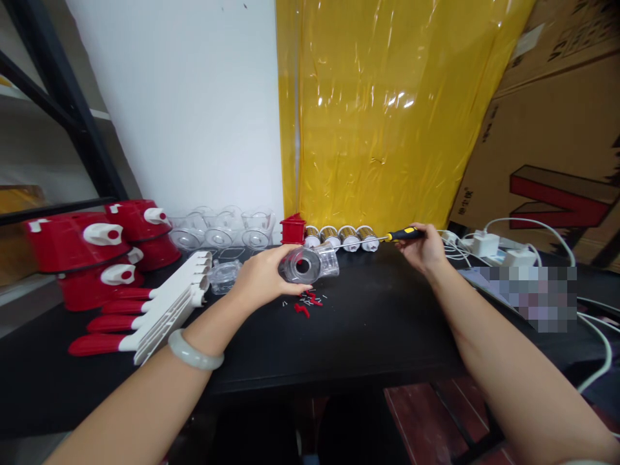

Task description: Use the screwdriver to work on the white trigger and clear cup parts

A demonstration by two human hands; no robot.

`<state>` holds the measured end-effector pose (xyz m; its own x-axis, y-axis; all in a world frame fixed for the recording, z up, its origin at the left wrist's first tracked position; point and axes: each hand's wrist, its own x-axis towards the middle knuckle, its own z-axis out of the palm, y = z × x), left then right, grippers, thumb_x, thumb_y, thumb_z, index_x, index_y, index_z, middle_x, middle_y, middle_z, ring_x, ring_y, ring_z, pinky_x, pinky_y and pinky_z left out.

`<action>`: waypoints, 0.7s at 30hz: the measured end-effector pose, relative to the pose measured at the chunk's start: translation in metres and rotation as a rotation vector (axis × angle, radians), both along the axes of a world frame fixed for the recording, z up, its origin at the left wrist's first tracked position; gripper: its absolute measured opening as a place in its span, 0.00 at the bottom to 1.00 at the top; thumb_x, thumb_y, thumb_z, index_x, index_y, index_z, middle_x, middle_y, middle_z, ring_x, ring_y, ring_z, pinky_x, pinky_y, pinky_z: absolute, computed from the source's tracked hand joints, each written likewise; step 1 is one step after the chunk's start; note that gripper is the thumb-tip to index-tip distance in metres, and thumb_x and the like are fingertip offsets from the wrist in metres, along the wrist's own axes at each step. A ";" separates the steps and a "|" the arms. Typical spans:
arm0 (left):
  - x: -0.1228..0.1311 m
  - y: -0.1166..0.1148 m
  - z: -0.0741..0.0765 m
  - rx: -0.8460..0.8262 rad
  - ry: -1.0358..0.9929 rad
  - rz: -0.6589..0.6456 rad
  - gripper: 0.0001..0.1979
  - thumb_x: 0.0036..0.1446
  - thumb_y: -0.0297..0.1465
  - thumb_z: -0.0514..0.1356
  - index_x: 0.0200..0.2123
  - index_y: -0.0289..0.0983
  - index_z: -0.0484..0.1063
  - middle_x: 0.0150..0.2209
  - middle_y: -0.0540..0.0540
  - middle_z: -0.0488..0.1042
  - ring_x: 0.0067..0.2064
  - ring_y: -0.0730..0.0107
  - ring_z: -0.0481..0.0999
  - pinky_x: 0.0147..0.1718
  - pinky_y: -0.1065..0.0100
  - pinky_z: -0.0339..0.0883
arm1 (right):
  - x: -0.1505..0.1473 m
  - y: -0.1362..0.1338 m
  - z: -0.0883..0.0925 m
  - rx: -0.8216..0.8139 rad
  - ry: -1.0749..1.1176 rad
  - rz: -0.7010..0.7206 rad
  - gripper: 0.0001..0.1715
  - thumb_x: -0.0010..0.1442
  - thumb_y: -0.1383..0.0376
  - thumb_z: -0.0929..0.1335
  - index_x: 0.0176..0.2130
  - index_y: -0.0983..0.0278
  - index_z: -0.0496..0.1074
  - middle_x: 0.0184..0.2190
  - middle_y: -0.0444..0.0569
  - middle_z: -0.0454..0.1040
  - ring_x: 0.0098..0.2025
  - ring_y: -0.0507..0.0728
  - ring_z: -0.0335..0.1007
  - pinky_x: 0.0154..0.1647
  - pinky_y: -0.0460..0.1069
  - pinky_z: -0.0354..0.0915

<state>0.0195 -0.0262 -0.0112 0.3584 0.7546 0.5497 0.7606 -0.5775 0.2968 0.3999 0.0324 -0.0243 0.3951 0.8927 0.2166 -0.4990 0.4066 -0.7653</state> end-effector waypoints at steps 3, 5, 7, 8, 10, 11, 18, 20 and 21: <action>0.000 0.001 -0.001 0.004 0.000 -0.005 0.37 0.42 0.47 0.74 0.58 0.48 0.73 0.53 0.47 0.81 0.52 0.50 0.81 0.47 0.55 0.73 | -0.002 -0.001 0.000 0.018 -0.004 -0.039 0.15 0.59 0.53 0.69 0.31 0.59 0.63 0.20 0.39 0.67 0.19 0.52 0.65 0.19 0.47 0.64; -0.001 0.002 -0.001 0.009 -0.005 -0.006 0.38 0.42 0.47 0.74 0.58 0.47 0.73 0.53 0.46 0.81 0.52 0.49 0.81 0.47 0.55 0.73 | -0.003 0.000 -0.002 0.014 -0.053 -0.080 0.21 0.60 0.46 0.69 0.31 0.58 0.62 0.18 0.38 0.65 0.16 0.51 0.62 0.17 0.46 0.62; -0.001 0.003 -0.002 0.013 -0.012 -0.004 0.38 0.42 0.48 0.73 0.58 0.47 0.73 0.53 0.46 0.81 0.53 0.49 0.81 0.47 0.55 0.73 | -0.003 0.002 -0.004 0.005 -0.117 -0.110 0.25 0.59 0.43 0.69 0.31 0.58 0.61 0.16 0.36 0.60 0.14 0.49 0.55 0.16 0.45 0.60; -0.002 0.003 -0.002 0.014 -0.013 -0.001 0.38 0.42 0.48 0.73 0.58 0.46 0.73 0.54 0.46 0.81 0.53 0.49 0.81 0.47 0.55 0.73 | -0.003 0.003 -0.005 0.005 -0.145 -0.117 0.25 0.58 0.43 0.70 0.31 0.58 0.60 0.14 0.34 0.58 0.13 0.48 0.51 0.16 0.45 0.59; -0.002 0.003 -0.002 0.012 -0.010 0.007 0.38 0.42 0.48 0.73 0.58 0.47 0.73 0.54 0.46 0.81 0.53 0.49 0.80 0.47 0.55 0.73 | -0.003 0.004 -0.007 0.020 -0.179 -0.115 0.24 0.57 0.48 0.73 0.30 0.58 0.59 0.14 0.32 0.54 0.12 0.46 0.47 0.16 0.44 0.59; -0.001 0.002 -0.001 0.011 -0.005 0.009 0.38 0.42 0.48 0.73 0.58 0.47 0.73 0.54 0.46 0.81 0.53 0.49 0.80 0.47 0.55 0.73 | -0.003 0.004 -0.007 0.029 -0.180 -0.113 0.23 0.57 0.50 0.74 0.30 0.58 0.59 0.14 0.32 0.55 0.12 0.46 0.48 0.17 0.43 0.60; 0.000 0.001 0.000 0.008 0.006 -0.019 0.37 0.42 0.46 0.74 0.58 0.48 0.73 0.53 0.48 0.81 0.52 0.51 0.81 0.47 0.56 0.72 | -0.006 0.009 -0.005 0.028 -0.114 -0.121 0.17 0.55 0.56 0.74 0.33 0.59 0.64 0.22 0.36 0.65 0.17 0.47 0.59 0.17 0.44 0.62; 0.000 0.001 0.000 0.009 0.003 -0.016 0.37 0.42 0.47 0.74 0.58 0.48 0.73 0.53 0.48 0.81 0.52 0.51 0.81 0.47 0.56 0.72 | -0.006 0.010 -0.007 0.015 -0.104 -0.132 0.14 0.55 0.58 0.73 0.35 0.59 0.66 0.24 0.38 0.67 0.19 0.48 0.62 0.18 0.44 0.62; 0.000 0.000 0.000 0.009 0.004 -0.012 0.38 0.42 0.47 0.74 0.58 0.48 0.73 0.53 0.48 0.81 0.52 0.50 0.81 0.47 0.56 0.72 | -0.006 0.010 -0.007 0.009 -0.099 -0.132 0.12 0.55 0.59 0.73 0.36 0.59 0.68 0.25 0.39 0.68 0.20 0.49 0.64 0.19 0.44 0.63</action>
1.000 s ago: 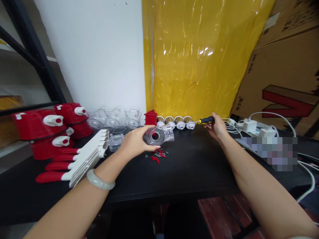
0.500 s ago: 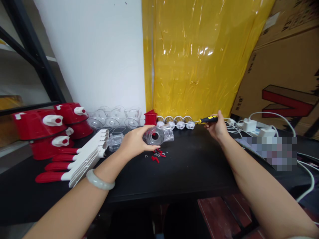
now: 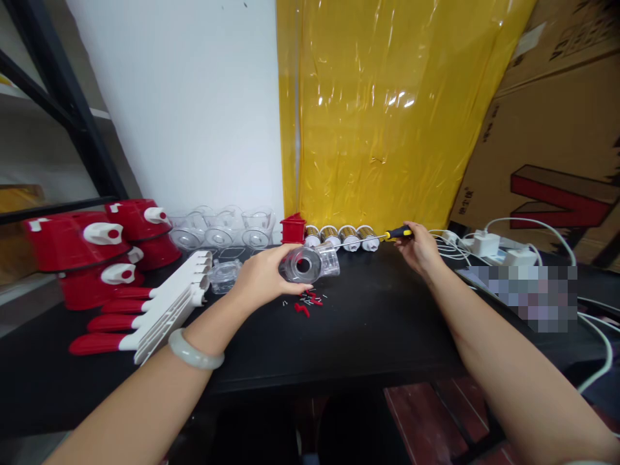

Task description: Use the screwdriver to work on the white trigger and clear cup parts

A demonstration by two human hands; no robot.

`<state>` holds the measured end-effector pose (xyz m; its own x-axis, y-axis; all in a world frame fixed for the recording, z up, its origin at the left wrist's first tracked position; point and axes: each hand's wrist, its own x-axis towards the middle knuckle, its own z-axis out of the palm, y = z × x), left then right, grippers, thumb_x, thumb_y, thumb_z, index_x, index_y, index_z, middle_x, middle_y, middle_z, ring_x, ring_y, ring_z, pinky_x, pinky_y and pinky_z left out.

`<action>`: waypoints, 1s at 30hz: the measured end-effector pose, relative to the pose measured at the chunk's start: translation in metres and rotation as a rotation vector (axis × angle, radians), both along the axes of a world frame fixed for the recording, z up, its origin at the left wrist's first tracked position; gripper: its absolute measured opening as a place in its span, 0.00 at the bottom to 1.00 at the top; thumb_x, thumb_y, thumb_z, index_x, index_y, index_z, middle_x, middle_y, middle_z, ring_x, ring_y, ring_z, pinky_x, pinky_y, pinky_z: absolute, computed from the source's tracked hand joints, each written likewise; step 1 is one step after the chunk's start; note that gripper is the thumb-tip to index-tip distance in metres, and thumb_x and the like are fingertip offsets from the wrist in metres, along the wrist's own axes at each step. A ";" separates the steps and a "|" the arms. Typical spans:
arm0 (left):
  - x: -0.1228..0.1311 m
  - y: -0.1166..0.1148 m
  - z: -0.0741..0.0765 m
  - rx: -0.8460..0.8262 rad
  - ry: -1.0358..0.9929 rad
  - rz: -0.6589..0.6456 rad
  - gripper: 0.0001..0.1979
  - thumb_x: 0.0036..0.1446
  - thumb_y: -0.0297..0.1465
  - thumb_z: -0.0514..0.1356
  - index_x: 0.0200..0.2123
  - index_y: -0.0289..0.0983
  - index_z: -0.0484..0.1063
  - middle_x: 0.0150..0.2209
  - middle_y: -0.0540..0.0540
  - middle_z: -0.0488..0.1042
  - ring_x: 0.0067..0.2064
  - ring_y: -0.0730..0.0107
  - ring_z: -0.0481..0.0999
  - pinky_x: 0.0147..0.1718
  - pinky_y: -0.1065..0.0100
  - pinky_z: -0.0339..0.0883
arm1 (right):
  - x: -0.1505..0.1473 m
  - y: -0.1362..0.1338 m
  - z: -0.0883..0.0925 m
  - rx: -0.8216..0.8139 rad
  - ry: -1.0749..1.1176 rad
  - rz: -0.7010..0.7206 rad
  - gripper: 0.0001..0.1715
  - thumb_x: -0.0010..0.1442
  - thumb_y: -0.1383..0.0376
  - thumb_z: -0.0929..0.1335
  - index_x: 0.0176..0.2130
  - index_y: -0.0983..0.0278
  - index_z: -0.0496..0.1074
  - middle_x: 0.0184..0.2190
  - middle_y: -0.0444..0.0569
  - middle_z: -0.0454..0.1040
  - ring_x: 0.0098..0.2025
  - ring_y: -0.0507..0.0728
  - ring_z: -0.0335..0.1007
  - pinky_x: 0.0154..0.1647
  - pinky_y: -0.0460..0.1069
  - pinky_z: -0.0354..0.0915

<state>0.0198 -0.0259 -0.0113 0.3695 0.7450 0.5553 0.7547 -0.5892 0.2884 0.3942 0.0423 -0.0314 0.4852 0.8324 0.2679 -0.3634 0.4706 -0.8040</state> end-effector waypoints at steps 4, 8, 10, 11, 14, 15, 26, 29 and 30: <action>0.001 -0.002 0.001 -0.017 0.004 0.007 0.37 0.42 0.46 0.74 0.57 0.48 0.73 0.53 0.48 0.81 0.53 0.50 0.80 0.47 0.55 0.72 | 0.003 -0.002 -0.001 0.009 0.011 0.046 0.10 0.56 0.57 0.70 0.39 0.58 0.72 0.26 0.41 0.70 0.23 0.51 0.68 0.22 0.46 0.67; 0.002 -0.002 0.002 -0.038 0.006 0.007 0.38 0.41 0.47 0.74 0.57 0.48 0.73 0.52 0.48 0.82 0.52 0.50 0.81 0.46 0.56 0.72 | 0.002 -0.003 -0.001 0.020 -0.004 0.028 0.20 0.60 0.45 0.67 0.38 0.58 0.71 0.24 0.42 0.69 0.21 0.51 0.67 0.21 0.46 0.66; 0.001 -0.002 0.001 -0.031 0.008 0.006 0.38 0.41 0.47 0.74 0.57 0.48 0.73 0.51 0.47 0.82 0.52 0.50 0.81 0.46 0.56 0.72 | 0.001 -0.003 -0.002 0.025 -0.050 -0.017 0.24 0.59 0.41 0.68 0.37 0.58 0.70 0.20 0.39 0.65 0.17 0.49 0.60 0.18 0.45 0.63; 0.001 -0.002 0.001 -0.023 0.007 0.003 0.38 0.41 0.47 0.74 0.57 0.48 0.73 0.51 0.47 0.82 0.52 0.50 0.81 0.46 0.56 0.72 | 0.001 -0.002 -0.002 0.028 -0.075 -0.037 0.24 0.58 0.41 0.69 0.36 0.58 0.70 0.18 0.37 0.61 0.16 0.48 0.56 0.17 0.44 0.61; 0.001 -0.001 0.001 -0.007 0.004 -0.012 0.37 0.42 0.47 0.74 0.57 0.48 0.73 0.52 0.47 0.81 0.52 0.51 0.80 0.47 0.56 0.72 | 0.000 -0.002 -0.001 0.024 -0.092 -0.067 0.16 0.57 0.51 0.72 0.34 0.59 0.70 0.17 0.34 0.58 0.14 0.46 0.48 0.16 0.44 0.59; 0.000 -0.001 0.000 -0.006 0.004 -0.014 0.37 0.42 0.47 0.74 0.57 0.48 0.74 0.52 0.47 0.81 0.52 0.50 0.81 0.47 0.56 0.72 | 0.001 -0.003 0.000 0.019 -0.073 -0.070 0.12 0.56 0.55 0.72 0.34 0.59 0.70 0.18 0.35 0.59 0.14 0.46 0.50 0.17 0.43 0.59; -0.001 0.000 0.000 0.001 -0.003 -0.005 0.37 0.42 0.47 0.74 0.57 0.48 0.73 0.52 0.47 0.82 0.51 0.50 0.81 0.46 0.56 0.73 | 0.000 -0.010 0.004 0.010 -0.037 0.019 0.23 0.60 0.43 0.67 0.39 0.57 0.73 0.22 0.42 0.68 0.20 0.53 0.67 0.21 0.47 0.66; -0.001 0.000 -0.001 0.000 0.001 -0.006 0.37 0.42 0.48 0.74 0.57 0.48 0.73 0.52 0.47 0.81 0.52 0.50 0.81 0.47 0.56 0.73 | 0.000 -0.006 0.001 0.001 -0.101 -0.066 0.26 0.59 0.39 0.68 0.34 0.59 0.69 0.18 0.39 0.63 0.15 0.49 0.58 0.16 0.45 0.60; -0.001 0.001 -0.001 0.001 0.001 -0.001 0.38 0.42 0.48 0.74 0.57 0.48 0.73 0.52 0.47 0.81 0.52 0.49 0.81 0.47 0.56 0.73 | 0.000 -0.005 0.000 0.000 -0.120 -0.081 0.24 0.59 0.42 0.69 0.33 0.59 0.68 0.17 0.37 0.60 0.14 0.48 0.54 0.16 0.44 0.58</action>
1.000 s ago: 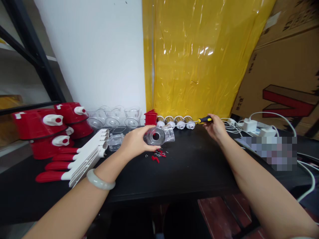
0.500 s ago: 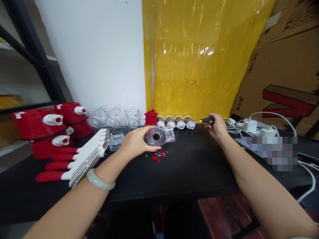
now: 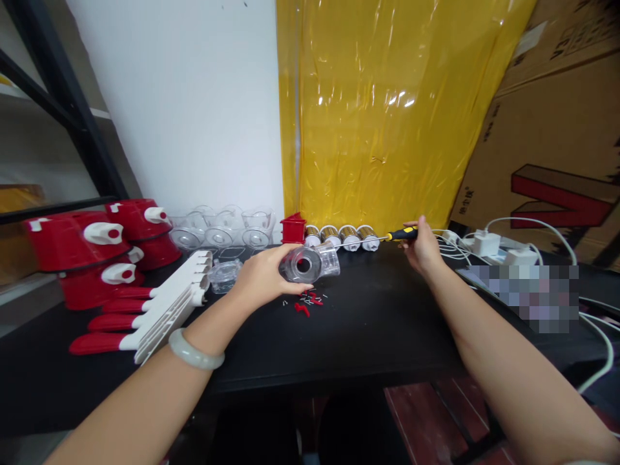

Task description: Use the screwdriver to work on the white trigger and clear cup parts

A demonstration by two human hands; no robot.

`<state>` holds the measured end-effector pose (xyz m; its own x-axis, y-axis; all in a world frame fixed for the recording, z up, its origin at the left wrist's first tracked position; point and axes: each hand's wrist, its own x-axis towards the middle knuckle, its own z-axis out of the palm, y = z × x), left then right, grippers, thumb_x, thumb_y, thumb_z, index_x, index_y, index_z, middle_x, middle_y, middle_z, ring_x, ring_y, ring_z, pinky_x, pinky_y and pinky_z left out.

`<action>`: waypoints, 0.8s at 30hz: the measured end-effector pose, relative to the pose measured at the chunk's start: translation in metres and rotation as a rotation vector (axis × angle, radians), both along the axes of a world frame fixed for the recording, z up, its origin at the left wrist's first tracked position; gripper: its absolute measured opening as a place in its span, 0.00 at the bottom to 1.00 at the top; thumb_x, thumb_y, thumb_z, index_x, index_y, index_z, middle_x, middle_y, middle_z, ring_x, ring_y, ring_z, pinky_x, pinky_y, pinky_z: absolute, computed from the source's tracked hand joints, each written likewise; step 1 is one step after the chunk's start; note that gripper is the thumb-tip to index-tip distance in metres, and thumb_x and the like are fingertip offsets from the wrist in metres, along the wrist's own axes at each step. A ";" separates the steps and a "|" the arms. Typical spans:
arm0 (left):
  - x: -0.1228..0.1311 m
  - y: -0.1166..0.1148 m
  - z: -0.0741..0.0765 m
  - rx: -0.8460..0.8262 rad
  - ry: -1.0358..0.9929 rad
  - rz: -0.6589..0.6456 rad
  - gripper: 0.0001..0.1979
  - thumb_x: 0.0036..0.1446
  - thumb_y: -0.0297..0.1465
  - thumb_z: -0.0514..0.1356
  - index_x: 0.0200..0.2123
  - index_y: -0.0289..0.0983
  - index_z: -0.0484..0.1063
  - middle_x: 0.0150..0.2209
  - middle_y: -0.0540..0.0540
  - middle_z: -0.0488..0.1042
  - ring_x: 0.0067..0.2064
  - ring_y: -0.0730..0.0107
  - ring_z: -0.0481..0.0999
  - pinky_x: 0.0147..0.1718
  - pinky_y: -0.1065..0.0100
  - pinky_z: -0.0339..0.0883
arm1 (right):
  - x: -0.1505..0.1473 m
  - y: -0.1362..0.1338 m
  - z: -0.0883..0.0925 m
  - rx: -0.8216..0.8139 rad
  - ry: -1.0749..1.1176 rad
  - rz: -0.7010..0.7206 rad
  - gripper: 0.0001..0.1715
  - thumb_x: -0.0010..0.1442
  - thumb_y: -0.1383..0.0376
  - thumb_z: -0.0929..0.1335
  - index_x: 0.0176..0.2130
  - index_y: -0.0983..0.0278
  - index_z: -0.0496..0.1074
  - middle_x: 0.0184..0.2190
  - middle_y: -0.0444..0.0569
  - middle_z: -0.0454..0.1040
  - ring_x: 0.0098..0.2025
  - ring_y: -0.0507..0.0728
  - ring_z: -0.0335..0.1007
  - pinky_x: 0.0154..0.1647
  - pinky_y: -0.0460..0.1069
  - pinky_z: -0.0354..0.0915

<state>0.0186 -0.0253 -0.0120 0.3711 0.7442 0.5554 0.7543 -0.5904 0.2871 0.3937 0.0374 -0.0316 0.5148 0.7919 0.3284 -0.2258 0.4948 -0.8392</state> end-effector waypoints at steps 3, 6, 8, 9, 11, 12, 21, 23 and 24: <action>0.000 0.000 0.000 -0.001 0.002 0.012 0.38 0.42 0.48 0.73 0.58 0.48 0.73 0.53 0.47 0.81 0.52 0.49 0.81 0.47 0.55 0.73 | 0.001 0.002 0.000 -0.001 -0.011 -0.005 0.14 0.57 0.53 0.72 0.31 0.59 0.69 0.14 0.34 0.55 0.13 0.47 0.47 0.16 0.43 0.58; 0.001 -0.001 0.001 -0.014 0.003 -0.001 0.37 0.42 0.47 0.73 0.58 0.48 0.73 0.53 0.47 0.81 0.52 0.49 0.81 0.47 0.55 0.73 | 0.003 0.000 0.003 0.023 0.055 -0.002 0.08 0.53 0.60 0.72 0.31 0.60 0.70 0.18 0.36 0.60 0.15 0.47 0.53 0.16 0.43 0.58; 0.001 -0.001 0.002 -0.024 0.003 -0.006 0.37 0.42 0.47 0.73 0.57 0.49 0.73 0.53 0.47 0.81 0.53 0.49 0.80 0.47 0.54 0.73 | 0.004 -0.003 0.005 0.038 0.102 0.039 0.07 0.53 0.60 0.71 0.31 0.60 0.72 0.22 0.40 0.64 0.19 0.48 0.60 0.18 0.43 0.60; 0.001 -0.002 0.002 -0.025 0.002 -0.004 0.37 0.42 0.47 0.73 0.57 0.48 0.73 0.53 0.47 0.81 0.53 0.49 0.80 0.47 0.54 0.73 | 0.005 -0.004 0.006 0.037 0.118 0.068 0.08 0.53 0.59 0.70 0.32 0.61 0.73 0.23 0.41 0.66 0.21 0.50 0.64 0.19 0.44 0.62; 0.000 -0.001 0.001 -0.023 0.000 0.003 0.37 0.42 0.47 0.73 0.58 0.48 0.73 0.53 0.46 0.81 0.53 0.49 0.80 0.48 0.53 0.73 | 0.005 -0.007 0.007 0.032 0.133 0.118 0.11 0.56 0.56 0.68 0.34 0.61 0.74 0.25 0.44 0.69 0.24 0.52 0.69 0.22 0.46 0.66; 0.000 -0.001 0.001 -0.021 -0.001 0.007 0.37 0.42 0.47 0.73 0.58 0.48 0.73 0.54 0.46 0.81 0.53 0.49 0.80 0.48 0.53 0.73 | 0.004 -0.008 0.007 0.029 0.130 0.132 0.13 0.57 0.55 0.68 0.35 0.60 0.75 0.25 0.44 0.70 0.24 0.53 0.70 0.23 0.47 0.68; 0.000 0.000 0.001 -0.008 -0.006 0.015 0.37 0.43 0.47 0.73 0.57 0.47 0.73 0.54 0.45 0.81 0.53 0.48 0.80 0.47 0.54 0.73 | 0.003 -0.002 0.003 0.000 -0.011 0.041 0.22 0.58 0.45 0.71 0.33 0.59 0.70 0.14 0.34 0.53 0.13 0.47 0.47 0.17 0.44 0.59; 0.000 0.000 0.001 -0.011 0.000 0.017 0.37 0.43 0.47 0.73 0.57 0.47 0.73 0.55 0.45 0.80 0.53 0.48 0.80 0.47 0.54 0.73 | 0.002 -0.003 0.005 -0.010 0.037 0.058 0.14 0.57 0.53 0.71 0.32 0.60 0.70 0.15 0.36 0.58 0.14 0.47 0.50 0.17 0.44 0.59; 0.000 -0.001 0.001 -0.014 0.003 0.017 0.37 0.43 0.47 0.73 0.57 0.47 0.73 0.54 0.45 0.81 0.53 0.48 0.80 0.47 0.54 0.73 | 0.002 -0.004 0.006 -0.016 0.071 0.075 0.11 0.57 0.55 0.71 0.32 0.60 0.70 0.17 0.38 0.62 0.15 0.47 0.53 0.17 0.44 0.59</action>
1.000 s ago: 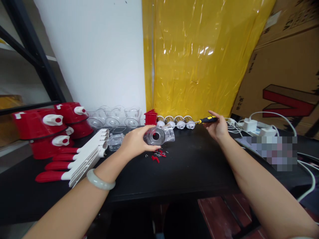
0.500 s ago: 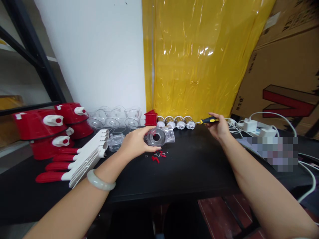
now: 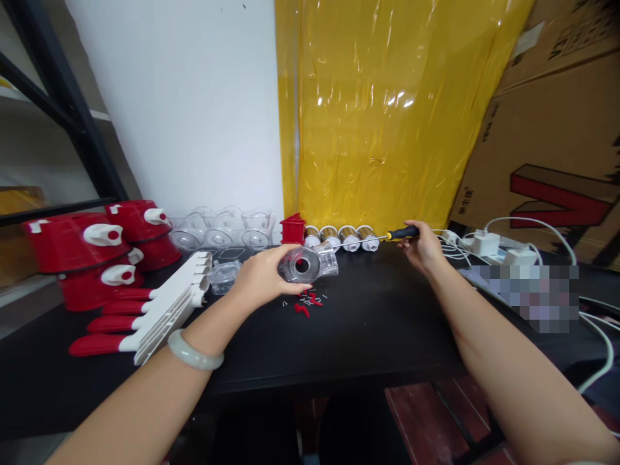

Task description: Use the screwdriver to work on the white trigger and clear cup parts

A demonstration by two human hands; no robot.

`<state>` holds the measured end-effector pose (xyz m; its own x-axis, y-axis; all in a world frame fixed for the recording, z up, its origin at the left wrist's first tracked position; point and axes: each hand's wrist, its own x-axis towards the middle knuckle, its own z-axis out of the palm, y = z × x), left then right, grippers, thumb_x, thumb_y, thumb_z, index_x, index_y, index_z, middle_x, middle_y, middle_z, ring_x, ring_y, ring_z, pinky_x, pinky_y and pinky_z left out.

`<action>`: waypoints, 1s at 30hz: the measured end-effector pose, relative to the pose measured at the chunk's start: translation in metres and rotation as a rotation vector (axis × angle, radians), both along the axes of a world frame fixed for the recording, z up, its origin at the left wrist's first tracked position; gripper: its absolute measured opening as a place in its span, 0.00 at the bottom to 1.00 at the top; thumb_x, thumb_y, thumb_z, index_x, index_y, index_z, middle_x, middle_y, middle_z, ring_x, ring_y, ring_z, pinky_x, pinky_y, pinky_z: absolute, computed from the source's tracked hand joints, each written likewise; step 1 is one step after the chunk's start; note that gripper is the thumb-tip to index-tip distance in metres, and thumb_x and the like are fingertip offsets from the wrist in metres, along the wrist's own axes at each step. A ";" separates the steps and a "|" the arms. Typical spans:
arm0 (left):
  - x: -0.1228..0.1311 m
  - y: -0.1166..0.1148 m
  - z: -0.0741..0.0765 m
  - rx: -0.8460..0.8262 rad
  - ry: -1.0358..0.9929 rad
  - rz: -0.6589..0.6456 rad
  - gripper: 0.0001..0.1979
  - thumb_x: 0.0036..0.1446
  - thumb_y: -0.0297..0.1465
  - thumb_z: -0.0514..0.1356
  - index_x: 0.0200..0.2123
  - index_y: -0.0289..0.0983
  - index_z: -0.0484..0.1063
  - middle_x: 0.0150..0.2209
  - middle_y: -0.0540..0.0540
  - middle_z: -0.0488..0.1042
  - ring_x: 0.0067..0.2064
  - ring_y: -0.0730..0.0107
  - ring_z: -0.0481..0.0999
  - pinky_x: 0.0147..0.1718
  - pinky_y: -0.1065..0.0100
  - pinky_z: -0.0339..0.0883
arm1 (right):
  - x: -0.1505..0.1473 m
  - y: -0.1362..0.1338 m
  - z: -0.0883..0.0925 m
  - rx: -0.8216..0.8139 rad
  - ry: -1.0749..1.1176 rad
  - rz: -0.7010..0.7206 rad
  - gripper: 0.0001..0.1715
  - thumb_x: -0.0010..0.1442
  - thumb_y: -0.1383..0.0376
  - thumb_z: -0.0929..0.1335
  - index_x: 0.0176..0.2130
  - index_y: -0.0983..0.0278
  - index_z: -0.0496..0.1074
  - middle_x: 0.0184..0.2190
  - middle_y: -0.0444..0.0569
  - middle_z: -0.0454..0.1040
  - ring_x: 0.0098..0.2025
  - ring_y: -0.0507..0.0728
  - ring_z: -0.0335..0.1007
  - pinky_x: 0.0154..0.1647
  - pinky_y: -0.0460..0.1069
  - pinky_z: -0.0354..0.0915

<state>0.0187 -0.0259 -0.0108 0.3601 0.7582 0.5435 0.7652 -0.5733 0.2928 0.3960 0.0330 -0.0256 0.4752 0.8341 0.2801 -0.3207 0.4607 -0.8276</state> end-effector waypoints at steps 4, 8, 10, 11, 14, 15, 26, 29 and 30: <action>0.000 0.000 0.000 -0.002 -0.001 -0.004 0.37 0.43 0.47 0.73 0.57 0.48 0.73 0.54 0.46 0.81 0.53 0.49 0.80 0.47 0.55 0.72 | 0.000 -0.005 0.003 -0.002 0.067 0.067 0.10 0.57 0.56 0.68 0.32 0.60 0.70 0.23 0.42 0.70 0.20 0.51 0.64 0.19 0.45 0.63; -0.001 0.001 -0.001 0.010 -0.008 -0.002 0.37 0.43 0.48 0.73 0.57 0.48 0.73 0.54 0.45 0.81 0.53 0.48 0.81 0.47 0.55 0.72 | -0.001 -0.003 0.001 -0.007 0.014 0.022 0.21 0.61 0.45 0.66 0.32 0.59 0.70 0.20 0.42 0.67 0.18 0.51 0.63 0.19 0.47 0.64; -0.001 0.002 -0.001 0.011 -0.011 0.000 0.37 0.43 0.48 0.73 0.57 0.48 0.73 0.53 0.45 0.81 0.52 0.48 0.81 0.46 0.55 0.73 | 0.000 0.000 -0.001 -0.007 -0.045 -0.012 0.25 0.60 0.41 0.67 0.32 0.59 0.69 0.16 0.38 0.61 0.15 0.49 0.55 0.17 0.46 0.61; -0.001 0.002 -0.001 0.011 -0.013 0.000 0.37 0.42 0.48 0.73 0.57 0.48 0.73 0.53 0.45 0.81 0.52 0.47 0.81 0.46 0.54 0.73 | 0.000 0.001 -0.002 -0.003 -0.074 -0.022 0.24 0.59 0.41 0.68 0.32 0.59 0.69 0.15 0.36 0.57 0.13 0.48 0.51 0.17 0.45 0.60; -0.001 0.002 -0.001 0.008 -0.014 -0.002 0.37 0.42 0.48 0.73 0.57 0.48 0.73 0.53 0.46 0.81 0.53 0.47 0.80 0.47 0.54 0.73 | 0.001 0.001 -0.002 0.009 -0.084 -0.020 0.15 0.58 0.51 0.71 0.33 0.59 0.70 0.15 0.35 0.55 0.14 0.47 0.49 0.17 0.44 0.60; -0.001 0.001 -0.001 0.007 -0.012 -0.003 0.37 0.42 0.48 0.73 0.57 0.48 0.73 0.53 0.46 0.81 0.53 0.47 0.81 0.47 0.54 0.73 | 0.001 0.000 -0.001 0.008 -0.058 -0.006 0.11 0.58 0.54 0.71 0.34 0.59 0.71 0.16 0.37 0.59 0.15 0.48 0.52 0.17 0.44 0.60; -0.001 0.002 -0.002 0.007 -0.010 -0.001 0.38 0.43 0.48 0.73 0.58 0.48 0.72 0.53 0.46 0.81 0.52 0.48 0.81 0.47 0.55 0.73 | 0.002 -0.002 -0.001 0.010 -0.061 0.011 0.25 0.59 0.40 0.67 0.32 0.59 0.70 0.16 0.38 0.60 0.14 0.49 0.54 0.18 0.46 0.63; -0.001 0.002 -0.002 0.004 -0.010 0.000 0.37 0.43 0.48 0.73 0.58 0.48 0.73 0.53 0.46 0.81 0.52 0.48 0.81 0.47 0.55 0.73 | 0.001 0.000 -0.002 0.015 -0.089 -0.014 0.17 0.58 0.49 0.72 0.33 0.59 0.70 0.15 0.35 0.55 0.13 0.47 0.49 0.17 0.45 0.61; -0.001 0.002 -0.001 0.001 -0.011 -0.002 0.37 0.43 0.48 0.73 0.58 0.48 0.73 0.53 0.45 0.81 0.52 0.48 0.81 0.47 0.55 0.72 | 0.001 0.000 -0.002 0.013 -0.072 -0.014 0.13 0.57 0.53 0.72 0.34 0.59 0.70 0.16 0.35 0.58 0.14 0.47 0.50 0.17 0.44 0.61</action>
<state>0.0174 -0.0242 -0.0122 0.3553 0.7571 0.5483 0.7610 -0.5749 0.3006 0.3972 0.0332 -0.0273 0.4654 0.8233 0.3248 -0.2542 0.4759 -0.8420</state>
